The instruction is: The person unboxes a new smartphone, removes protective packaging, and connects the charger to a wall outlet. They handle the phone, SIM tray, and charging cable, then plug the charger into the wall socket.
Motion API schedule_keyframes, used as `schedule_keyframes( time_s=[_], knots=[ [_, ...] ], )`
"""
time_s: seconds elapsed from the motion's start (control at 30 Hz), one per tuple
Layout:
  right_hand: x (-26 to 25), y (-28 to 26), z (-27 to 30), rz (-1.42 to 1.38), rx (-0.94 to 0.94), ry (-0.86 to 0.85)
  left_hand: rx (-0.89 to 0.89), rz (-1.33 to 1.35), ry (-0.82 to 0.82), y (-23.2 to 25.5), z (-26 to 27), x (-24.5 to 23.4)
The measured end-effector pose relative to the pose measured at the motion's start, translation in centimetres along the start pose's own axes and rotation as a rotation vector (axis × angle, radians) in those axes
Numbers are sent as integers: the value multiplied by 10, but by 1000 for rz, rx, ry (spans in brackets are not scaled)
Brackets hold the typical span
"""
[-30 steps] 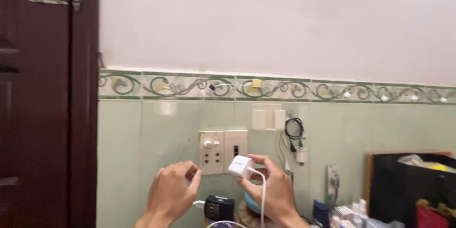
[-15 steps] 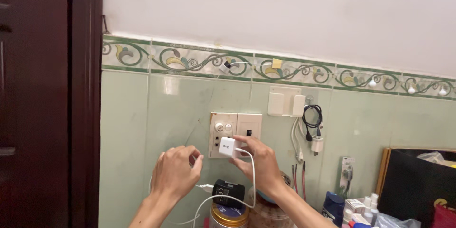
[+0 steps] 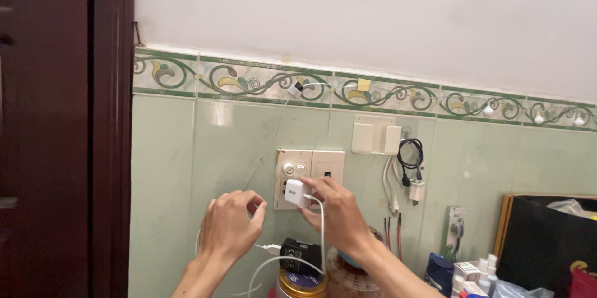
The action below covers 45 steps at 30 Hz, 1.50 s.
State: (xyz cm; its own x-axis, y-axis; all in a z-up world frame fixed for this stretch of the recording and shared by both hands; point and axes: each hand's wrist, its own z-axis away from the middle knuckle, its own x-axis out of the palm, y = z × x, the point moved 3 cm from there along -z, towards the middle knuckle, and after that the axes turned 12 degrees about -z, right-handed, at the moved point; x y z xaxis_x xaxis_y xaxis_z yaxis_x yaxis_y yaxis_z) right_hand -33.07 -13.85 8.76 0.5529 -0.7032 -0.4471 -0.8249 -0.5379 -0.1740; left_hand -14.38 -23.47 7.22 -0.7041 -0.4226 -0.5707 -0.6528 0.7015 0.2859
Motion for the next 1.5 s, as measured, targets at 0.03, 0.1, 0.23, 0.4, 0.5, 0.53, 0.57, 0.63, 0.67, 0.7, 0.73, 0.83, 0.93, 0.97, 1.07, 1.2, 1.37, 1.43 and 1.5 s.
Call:
schedule_keyframes(
  time_s=[0.03,0.1,0.23,0.4,0.5,0.53,0.57,0.63,0.67,0.7,0.73,0.83,0.93,0.97,1.07,1.2,1.37,1.43,1.5],
  knots=[
    [1,-1,0,18,-3,1,4,5,8,0,0,-1],
    [0,-2,2,27,-23,-7,4,17,7,1,2,-1],
    [-1,-2,0,-2,-75,-37,-8,51,3,4,6,0],
    [-2,-1,2,-30,-63,-52,5,126,60,11,5,2],
    [-1,-1,3,-39,-23,-24,-21,103,13,12,6,4],
    [-1,-1,4,-55,2,-19,-29,90,-8,11,8,4],
    [-1,0,5,-72,26,-14,-37,78,-29,9,9,3],
    [0,1,5,-82,9,21,-31,63,-25,6,9,0],
    [-1,1,6,-84,4,38,-28,59,-25,4,9,-1],
    [-1,4,6,-87,44,37,-22,63,-14,3,8,-3],
    [-1,7,6,-89,88,34,-18,67,-5,1,7,-3],
    [0,13,5,-80,138,38,-11,73,6,-3,6,-3],
    [0,18,3,-50,156,40,-11,77,1,-4,4,-1],
    [-1,19,2,-38,163,39,-12,78,-2,-4,4,0],
    [-1,19,-2,-68,151,20,-29,93,-28,-4,3,2],
    [0,9,-4,-50,55,-2,-44,75,-56,-4,2,3],
    [15,-10,-2,194,-87,-37,-12,54,-10,-6,5,3],
    [24,-11,-7,246,-72,-56,31,19,37,-4,5,5],
    [31,-10,-7,257,-121,-61,69,31,76,-4,8,8]
  ],
)
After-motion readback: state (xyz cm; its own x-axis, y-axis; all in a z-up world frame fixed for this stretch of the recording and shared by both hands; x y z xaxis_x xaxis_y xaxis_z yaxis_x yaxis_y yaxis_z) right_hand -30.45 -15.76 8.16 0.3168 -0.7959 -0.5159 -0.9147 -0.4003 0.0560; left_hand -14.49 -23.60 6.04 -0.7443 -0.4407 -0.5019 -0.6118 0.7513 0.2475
